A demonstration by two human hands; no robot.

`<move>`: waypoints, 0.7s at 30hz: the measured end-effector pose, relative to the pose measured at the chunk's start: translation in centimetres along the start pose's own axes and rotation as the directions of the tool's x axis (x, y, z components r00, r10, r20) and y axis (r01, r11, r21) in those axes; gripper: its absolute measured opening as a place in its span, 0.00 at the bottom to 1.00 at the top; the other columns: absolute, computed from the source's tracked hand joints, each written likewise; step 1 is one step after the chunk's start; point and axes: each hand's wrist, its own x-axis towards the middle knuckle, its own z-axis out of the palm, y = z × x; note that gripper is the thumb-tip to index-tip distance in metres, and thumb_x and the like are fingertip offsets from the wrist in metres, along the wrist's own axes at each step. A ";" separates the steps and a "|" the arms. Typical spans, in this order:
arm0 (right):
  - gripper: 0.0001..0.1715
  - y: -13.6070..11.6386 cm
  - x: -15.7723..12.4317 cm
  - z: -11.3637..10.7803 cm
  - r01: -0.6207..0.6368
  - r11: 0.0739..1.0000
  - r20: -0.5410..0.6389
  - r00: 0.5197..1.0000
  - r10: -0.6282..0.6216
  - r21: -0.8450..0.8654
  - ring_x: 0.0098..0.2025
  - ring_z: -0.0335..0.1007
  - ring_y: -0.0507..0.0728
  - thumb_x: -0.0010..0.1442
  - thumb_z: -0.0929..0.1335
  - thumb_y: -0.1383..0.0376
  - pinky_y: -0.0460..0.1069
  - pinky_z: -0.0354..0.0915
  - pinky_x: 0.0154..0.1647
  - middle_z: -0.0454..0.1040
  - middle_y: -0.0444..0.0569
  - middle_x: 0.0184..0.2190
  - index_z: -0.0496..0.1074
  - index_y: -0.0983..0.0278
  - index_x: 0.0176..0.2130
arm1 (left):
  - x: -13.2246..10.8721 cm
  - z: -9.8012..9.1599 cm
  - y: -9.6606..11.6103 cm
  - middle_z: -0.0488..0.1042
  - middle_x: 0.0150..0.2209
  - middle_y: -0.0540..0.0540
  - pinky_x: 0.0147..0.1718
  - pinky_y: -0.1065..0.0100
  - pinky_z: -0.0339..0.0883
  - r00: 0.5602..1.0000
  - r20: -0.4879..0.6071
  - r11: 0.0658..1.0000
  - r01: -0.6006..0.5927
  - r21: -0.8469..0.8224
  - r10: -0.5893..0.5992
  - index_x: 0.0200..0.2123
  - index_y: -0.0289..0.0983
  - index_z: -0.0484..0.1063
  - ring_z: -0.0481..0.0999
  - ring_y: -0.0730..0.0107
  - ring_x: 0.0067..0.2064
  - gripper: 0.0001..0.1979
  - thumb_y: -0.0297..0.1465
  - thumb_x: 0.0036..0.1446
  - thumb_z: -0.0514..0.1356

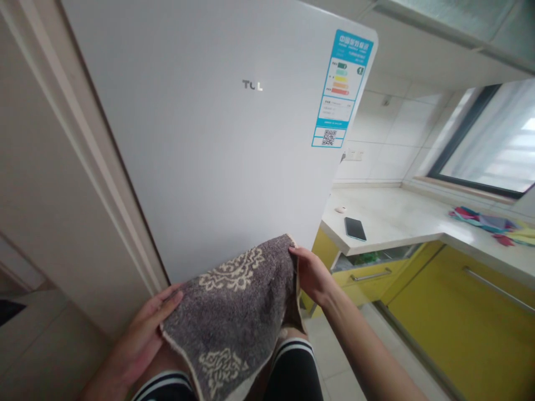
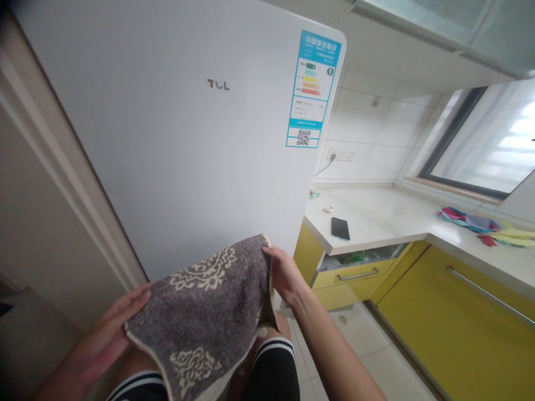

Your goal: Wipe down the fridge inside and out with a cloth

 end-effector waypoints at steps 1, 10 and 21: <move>0.17 0.4 0.1 0.1 -0.021 1.000 0.016 1.000 0.021 0.019 0.37 0.79 0.59 0.50 0.80 0.56 0.52 0.70 0.43 0.84 0.49 0.34 0.81 0.63 0.36 | -0.1 0.2 0.2 0.87 0.45 0.38 0.43 0.60 0.84 1.000 -0.014 0.999 0.011 -0.049 -0.012 0.51 0.35 0.82 0.87 0.47 0.48 0.35 0.38 0.38 0.81; 0.25 5.7 0.0 2.3 0.097 0.995 -0.012 0.995 -0.097 0.009 0.37 0.75 0.55 0.47 0.84 0.53 0.49 0.68 0.43 0.82 0.47 0.34 0.80 0.65 0.38 | -0.1 1.3 -0.2 0.86 0.36 0.43 0.33 0.68 0.80 0.980 -0.179 0.996 -0.093 -0.003 0.091 0.44 0.35 0.80 0.87 0.54 0.40 0.33 0.35 0.30 0.82; 0.15 11.2 -4.0 8.2 0.427 0.790 0.128 0.901 -0.415 -0.440 0.44 0.75 0.57 0.65 0.74 0.53 0.49 0.69 0.46 0.80 0.47 0.39 0.81 0.62 0.44 | -2.3 8.0 -2.4 0.83 0.54 0.38 0.56 0.59 0.79 0.869 0.197 0.822 -0.494 0.282 0.455 0.56 0.39 0.76 0.84 0.52 0.56 0.30 0.51 0.57 0.70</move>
